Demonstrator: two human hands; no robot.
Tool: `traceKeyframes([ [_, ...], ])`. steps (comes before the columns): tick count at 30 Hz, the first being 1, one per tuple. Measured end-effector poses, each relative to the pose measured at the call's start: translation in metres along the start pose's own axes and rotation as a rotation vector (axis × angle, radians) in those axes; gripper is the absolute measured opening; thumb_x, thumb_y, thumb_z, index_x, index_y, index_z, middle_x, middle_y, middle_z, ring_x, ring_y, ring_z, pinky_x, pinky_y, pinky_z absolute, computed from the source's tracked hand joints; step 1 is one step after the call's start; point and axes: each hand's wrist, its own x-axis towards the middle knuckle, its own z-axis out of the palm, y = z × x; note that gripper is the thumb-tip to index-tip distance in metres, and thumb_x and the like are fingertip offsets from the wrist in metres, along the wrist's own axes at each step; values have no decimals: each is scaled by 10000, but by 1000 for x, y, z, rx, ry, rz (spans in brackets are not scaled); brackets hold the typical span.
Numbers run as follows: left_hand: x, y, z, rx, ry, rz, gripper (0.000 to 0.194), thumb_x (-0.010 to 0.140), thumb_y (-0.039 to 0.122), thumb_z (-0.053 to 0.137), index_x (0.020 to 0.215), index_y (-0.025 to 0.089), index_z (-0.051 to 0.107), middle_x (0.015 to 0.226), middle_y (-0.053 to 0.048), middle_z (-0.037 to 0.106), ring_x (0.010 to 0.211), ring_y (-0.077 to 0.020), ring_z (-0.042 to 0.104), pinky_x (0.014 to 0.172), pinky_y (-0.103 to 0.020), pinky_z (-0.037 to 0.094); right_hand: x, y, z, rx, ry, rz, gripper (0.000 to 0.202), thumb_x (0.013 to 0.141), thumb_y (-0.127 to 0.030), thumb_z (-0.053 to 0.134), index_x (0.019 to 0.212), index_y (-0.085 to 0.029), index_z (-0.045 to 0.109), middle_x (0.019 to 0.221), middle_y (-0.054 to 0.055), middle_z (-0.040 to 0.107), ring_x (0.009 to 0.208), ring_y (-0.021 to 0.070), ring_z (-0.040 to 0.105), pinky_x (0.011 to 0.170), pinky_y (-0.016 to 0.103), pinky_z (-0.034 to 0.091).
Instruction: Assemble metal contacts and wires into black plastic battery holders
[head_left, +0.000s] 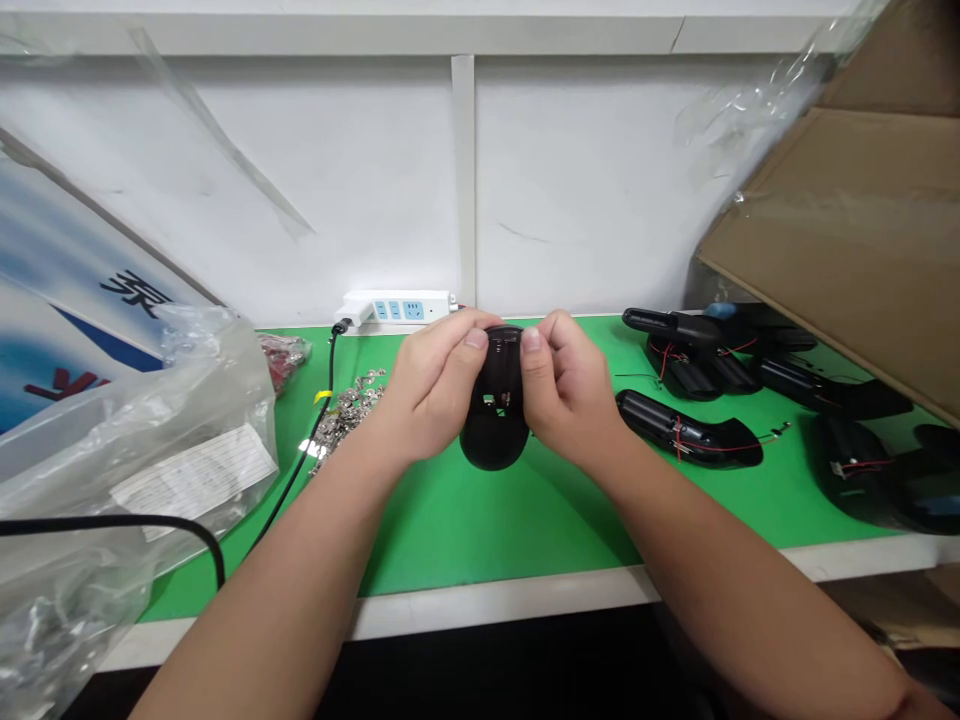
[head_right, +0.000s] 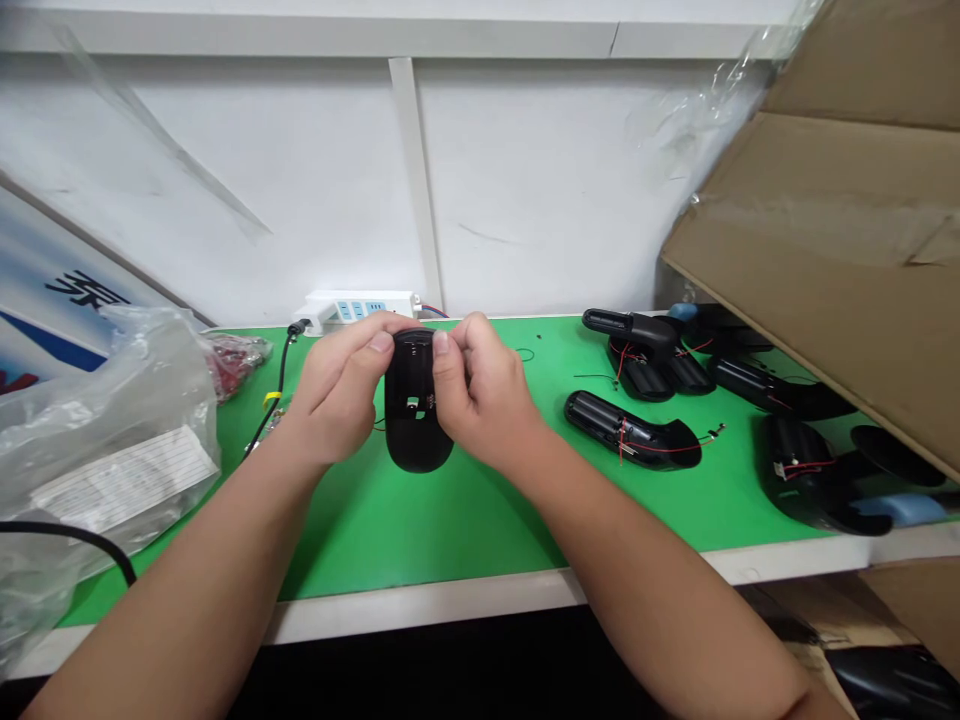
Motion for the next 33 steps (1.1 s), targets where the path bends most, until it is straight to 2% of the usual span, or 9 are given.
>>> traceKeyframes([
  [5, 0, -4, 4, 64, 26, 18, 304, 1043, 368, 434, 975, 183, 665, 822, -43, 693, 749, -161, 620, 703, -302, 485, -1, 0, 1, 23, -17, 30, 341, 1083, -464, 447, 821, -250, 398, 620, -58, 405, 542, 117, 354, 518, 286, 279],
  [10, -2, -4, 5, 77, 80, 55, 296, 1046, 360, 458, 1005, 179, 688, 852, -44, 721, 764, -152, 641, 715, -292, 501, -4, -1, -1, 196, -30, 5, 338, 1095, -487, 440, 865, -240, 460, 642, -50, 436, 564, 124, 399, 539, 291, 312],
  [14, -3, -4, 4, 33, 166, 42, 363, 1056, 470, 476, 1048, 188, 703, 912, -54, 745, 779, -157, 651, 702, -292, 526, -6, 4, -3, 325, -133, 38, 384, 1076, -601, 412, 1034, -238, 533, 692, -38, 491, 592, 142, 446, 566, 304, 362],
  [17, -4, -2, 1, 15, 202, 55, 398, 1063, 513, 465, 1060, 193, 702, 948, -62, 745, 826, -165, 666, 738, -297, 543, -6, 9, -4, 384, -222, -24, 466, 1054, -662, 387, 1114, -229, 547, 819, 5, 579, 685, 163, 536, 620, 321, 433],
  [20, -4, 1, -1, 32, 231, 67, 418, 1075, 519, 438, 1092, 196, 701, 985, -65, 737, 876, -170, 675, 779, -298, 548, -4, 10, -3, 310, -309, -166, 427, 1012, -611, 527, 1156, -210, 560, 955, 51, 632, 825, 194, 593, 719, 344, 499],
  [23, -5, 3, -3, 60, 265, 65, 425, 1084, 516, 412, 1119, 205, 699, 996, -67, 729, 886, -174, 671, 782, -301, 543, -4, 10, -1, 170, -357, -257, 306, 933, -454, 707, 1063, -214, 568, 925, 33, 635, 791, 177, 573, 713, 327, 497],
  [27, -4, 3, -4, 53, 282, 53, 427, 1083, 524, 411, 1126, 211, 699, 1009, -71, 730, 884, -180, 668, 777, -312, 546, -3, 10, 2, 125, -344, -298, 207, 927, -343, 719, 920, -216, 556, 848, 8, 618, 744, 157, 564, 690, 304, 483],
  [33, -5, 0, -7, -67, 243, 48, 381, 1072, 510, 439, 1131, 229, 690, 1001, -71, 721, 906, -193, 671, 812, -334, 562, -1, 13, 4, 53, -286, -326, 216, 921, -349, 738, 1003, -217, 588, 899, 26, 658, 785, 178, 606, 729, 328, 505],
])
